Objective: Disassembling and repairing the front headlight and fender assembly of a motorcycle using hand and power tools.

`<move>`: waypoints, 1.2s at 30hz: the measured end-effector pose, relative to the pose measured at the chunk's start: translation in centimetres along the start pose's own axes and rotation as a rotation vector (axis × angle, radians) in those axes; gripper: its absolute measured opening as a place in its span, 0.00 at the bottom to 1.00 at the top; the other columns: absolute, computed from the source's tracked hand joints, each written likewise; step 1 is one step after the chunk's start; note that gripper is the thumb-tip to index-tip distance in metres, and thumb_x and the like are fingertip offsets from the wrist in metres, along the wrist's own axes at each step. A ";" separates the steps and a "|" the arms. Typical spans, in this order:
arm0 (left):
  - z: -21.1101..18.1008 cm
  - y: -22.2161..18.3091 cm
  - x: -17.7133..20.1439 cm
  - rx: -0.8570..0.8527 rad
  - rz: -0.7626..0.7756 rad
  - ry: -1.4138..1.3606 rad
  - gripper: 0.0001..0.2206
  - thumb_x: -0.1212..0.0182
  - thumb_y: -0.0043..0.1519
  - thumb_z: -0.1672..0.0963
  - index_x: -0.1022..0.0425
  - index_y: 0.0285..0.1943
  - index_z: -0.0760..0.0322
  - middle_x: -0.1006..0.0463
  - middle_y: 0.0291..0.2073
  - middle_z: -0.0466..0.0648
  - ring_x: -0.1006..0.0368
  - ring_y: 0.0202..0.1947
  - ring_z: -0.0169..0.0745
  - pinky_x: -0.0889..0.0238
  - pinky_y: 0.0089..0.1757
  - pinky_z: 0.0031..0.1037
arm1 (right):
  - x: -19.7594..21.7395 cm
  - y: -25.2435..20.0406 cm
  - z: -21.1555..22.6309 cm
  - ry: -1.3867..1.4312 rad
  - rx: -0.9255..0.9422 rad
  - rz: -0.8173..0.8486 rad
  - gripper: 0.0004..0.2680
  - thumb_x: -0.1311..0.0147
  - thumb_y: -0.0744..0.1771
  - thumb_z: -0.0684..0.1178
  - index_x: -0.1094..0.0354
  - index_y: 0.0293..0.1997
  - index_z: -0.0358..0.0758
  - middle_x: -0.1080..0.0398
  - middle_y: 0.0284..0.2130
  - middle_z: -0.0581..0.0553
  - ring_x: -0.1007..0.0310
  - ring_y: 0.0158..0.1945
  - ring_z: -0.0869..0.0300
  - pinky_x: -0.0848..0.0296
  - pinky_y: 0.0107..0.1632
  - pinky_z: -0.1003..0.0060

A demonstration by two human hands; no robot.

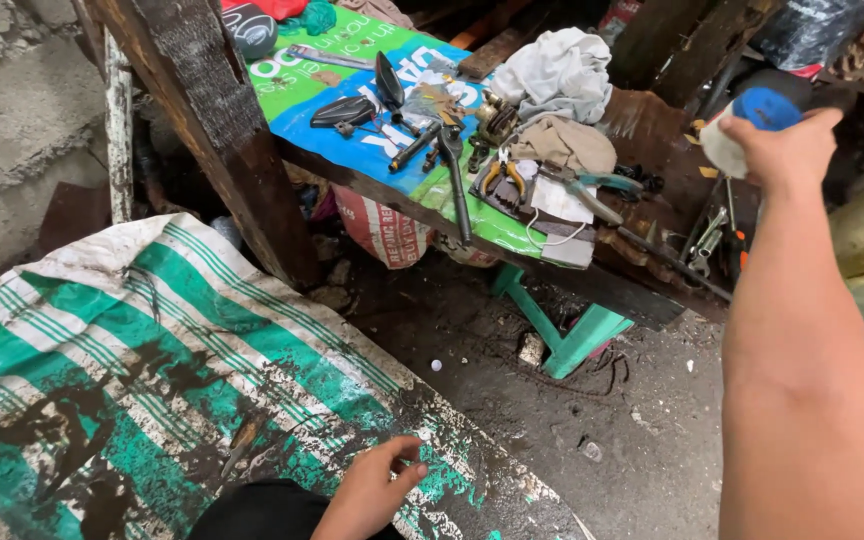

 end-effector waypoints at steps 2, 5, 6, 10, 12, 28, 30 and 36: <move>-0.2 0.0 -0.1 0.012 0.013 -0.013 0.24 0.41 0.74 0.48 0.31 0.81 0.45 0.19 0.68 0.38 0.20 0.61 0.36 0.29 0.59 0.35 | -2.9 1.7 -2.5 -0.038 0.051 -0.039 0.36 0.12 0.64 0.68 0.46 0.61 0.40 0.32 0.62 0.31 0.24 0.59 0.38 0.18 0.44 0.43; -0.4 -0.1 -0.2 0.021 0.037 -0.006 0.24 0.41 0.75 0.48 0.31 0.82 0.46 0.18 0.66 0.40 0.20 0.62 0.38 0.29 0.59 0.35 | -6.5 1.8 -4.5 -0.126 0.046 -0.073 0.40 0.10 0.60 0.69 0.48 0.61 0.38 0.34 0.63 0.27 0.29 0.65 0.34 0.28 0.61 0.40; -0.6 0.0 -0.1 0.015 0.043 0.015 0.24 0.42 0.75 0.48 0.31 0.82 0.46 0.19 0.66 0.39 0.20 0.62 0.37 0.29 0.59 0.34 | -7.7 1.6 -4.8 -0.173 -0.007 -0.069 0.42 0.10 0.59 0.67 0.50 0.63 0.37 0.37 0.65 0.26 0.32 0.67 0.32 0.30 0.63 0.38; -0.4 0.0 -0.2 0.002 0.066 -0.017 0.24 0.42 0.75 0.47 0.32 0.82 0.47 0.20 0.66 0.41 0.21 0.62 0.41 0.28 0.59 0.38 | -10.1 2.7 -7.3 -0.149 0.006 0.079 0.28 0.17 0.62 0.63 0.36 0.58 0.46 0.27 0.57 0.33 0.23 0.56 0.42 0.24 0.53 0.45; -1.1 -0.7 0.2 0.002 0.022 -0.004 0.24 0.40 0.75 0.48 0.30 0.82 0.45 0.17 0.62 0.39 0.21 0.59 0.35 0.30 0.57 0.33 | -10.2 3.6 -7.3 -0.177 0.140 0.083 0.19 0.27 0.66 0.57 0.24 0.63 0.48 0.26 0.59 0.29 0.26 0.60 0.40 0.26 0.59 0.46; -0.2 0.4 -0.2 -0.017 0.037 0.018 0.23 0.41 0.75 0.47 0.30 0.80 0.46 0.19 0.66 0.38 0.22 0.63 0.35 0.30 0.58 0.33 | -17.2 -11.6 11.7 -0.209 0.467 0.551 0.17 0.41 0.73 0.47 0.28 0.71 0.33 0.28 0.68 0.33 0.32 0.71 0.37 0.35 0.73 0.39; -0.2 0.7 -0.4 -0.017 0.105 -0.011 0.24 0.43 0.76 0.47 0.34 0.82 0.45 0.26 0.73 0.38 0.25 0.66 0.40 0.32 0.61 0.41 | -22.8 -9.3 10.4 -0.581 0.614 0.505 0.21 0.55 0.76 0.63 0.42 0.84 0.59 0.35 0.71 0.37 0.33 0.71 0.40 0.23 0.53 0.38; 1.8 2.9 -1.3 -0.122 0.190 -0.040 0.27 0.45 0.75 0.46 0.40 0.84 0.45 0.32 0.75 0.40 0.31 0.71 0.44 0.35 0.71 0.51 | -29.3 -5.6 8.7 -0.692 0.465 0.576 0.20 0.53 0.70 0.42 0.20 0.65 0.67 0.24 0.64 0.41 0.24 0.65 0.41 0.22 0.59 0.44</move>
Point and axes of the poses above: each hand's wrist, its own y-axis towards the middle knuckle, its own x-axis out of the back of the hand, z = x × y, the point moved 5 cm from there along y, towards the middle knuckle
